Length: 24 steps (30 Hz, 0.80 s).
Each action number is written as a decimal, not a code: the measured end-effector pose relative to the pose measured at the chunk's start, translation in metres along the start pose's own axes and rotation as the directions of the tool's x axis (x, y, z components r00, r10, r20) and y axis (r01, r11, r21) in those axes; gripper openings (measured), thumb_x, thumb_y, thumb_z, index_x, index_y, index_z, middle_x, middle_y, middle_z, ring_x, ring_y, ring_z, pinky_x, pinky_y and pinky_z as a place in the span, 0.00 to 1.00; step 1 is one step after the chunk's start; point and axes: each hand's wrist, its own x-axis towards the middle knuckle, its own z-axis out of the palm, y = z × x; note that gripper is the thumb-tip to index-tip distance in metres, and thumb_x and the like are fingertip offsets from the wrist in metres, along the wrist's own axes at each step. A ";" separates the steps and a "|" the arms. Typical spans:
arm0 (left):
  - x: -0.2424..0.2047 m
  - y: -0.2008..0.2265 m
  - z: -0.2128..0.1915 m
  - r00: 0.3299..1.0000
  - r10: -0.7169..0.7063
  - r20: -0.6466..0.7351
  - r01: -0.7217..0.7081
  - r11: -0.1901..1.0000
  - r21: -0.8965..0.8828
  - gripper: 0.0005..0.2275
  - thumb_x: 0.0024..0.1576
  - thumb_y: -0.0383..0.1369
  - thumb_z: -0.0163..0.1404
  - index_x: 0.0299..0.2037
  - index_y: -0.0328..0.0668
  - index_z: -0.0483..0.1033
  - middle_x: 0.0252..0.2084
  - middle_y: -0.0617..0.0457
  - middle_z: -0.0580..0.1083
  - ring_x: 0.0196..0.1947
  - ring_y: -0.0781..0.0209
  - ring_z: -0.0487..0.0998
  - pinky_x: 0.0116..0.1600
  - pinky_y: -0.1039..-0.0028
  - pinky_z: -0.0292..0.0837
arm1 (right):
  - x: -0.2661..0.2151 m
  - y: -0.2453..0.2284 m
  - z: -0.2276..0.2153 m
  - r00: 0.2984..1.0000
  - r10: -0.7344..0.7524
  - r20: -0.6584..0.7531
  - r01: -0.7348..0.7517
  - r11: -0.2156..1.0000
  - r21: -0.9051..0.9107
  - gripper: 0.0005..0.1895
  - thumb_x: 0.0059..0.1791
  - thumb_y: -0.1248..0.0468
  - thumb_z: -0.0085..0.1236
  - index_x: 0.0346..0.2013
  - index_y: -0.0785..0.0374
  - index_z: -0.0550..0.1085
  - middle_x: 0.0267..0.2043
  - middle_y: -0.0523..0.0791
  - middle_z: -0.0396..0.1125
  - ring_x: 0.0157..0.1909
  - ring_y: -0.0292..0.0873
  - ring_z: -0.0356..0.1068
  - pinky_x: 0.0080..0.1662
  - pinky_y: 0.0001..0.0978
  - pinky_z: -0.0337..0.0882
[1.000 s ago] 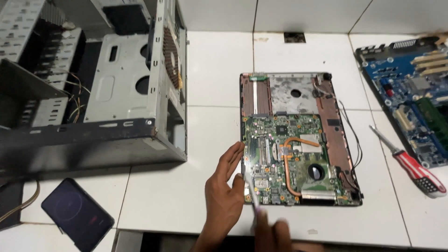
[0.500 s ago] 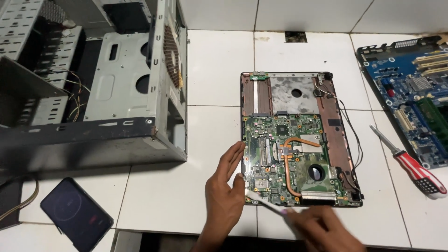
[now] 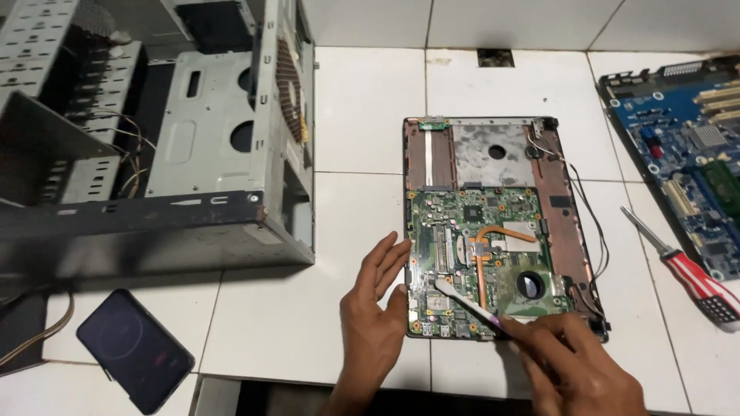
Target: The person cleans the surface of a disassembled laptop motherboard using a toothbrush. The person scrubs various components, including the copper heat pipes and the green circuit board, while the laptop remains open on a tiled floor.
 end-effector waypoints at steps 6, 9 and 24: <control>0.001 0.003 0.002 1.000 -0.024 0.006 0.024 0.999 0.022 0.28 0.56 0.15 0.40 0.69 0.44 0.67 0.65 0.46 0.78 0.69 0.53 0.78 0.69 0.71 0.68 | 0.025 0.040 0.030 0.940 -0.253 0.229 0.256 0.967 0.015 0.22 0.47 0.62 0.61 0.54 0.36 0.79 0.44 0.37 0.68 0.28 0.46 0.76 0.26 0.47 0.73; 0.001 0.003 0.001 0.998 -0.060 -0.003 0.060 0.998 0.018 0.29 0.56 0.15 0.41 0.69 0.46 0.67 0.65 0.48 0.78 0.69 0.54 0.78 0.66 0.72 0.71 | 0.030 0.035 -0.001 0.892 0.031 0.450 0.026 0.992 -0.120 0.28 0.48 0.56 0.55 0.58 0.15 0.76 0.49 0.26 0.69 0.43 0.37 0.81 0.37 0.44 0.82; 0.000 0.003 -0.001 0.999 0.033 0.010 -0.034 0.993 0.116 0.30 0.54 0.14 0.39 0.68 0.46 0.66 0.64 0.51 0.78 0.68 0.58 0.78 0.69 0.72 0.67 | -0.023 0.126 0.116 0.530 0.283 0.800 0.056 0.929 -0.366 0.40 0.45 0.45 0.72 0.67 0.29 0.60 0.43 0.37 0.82 0.41 0.35 0.85 0.52 0.25 0.85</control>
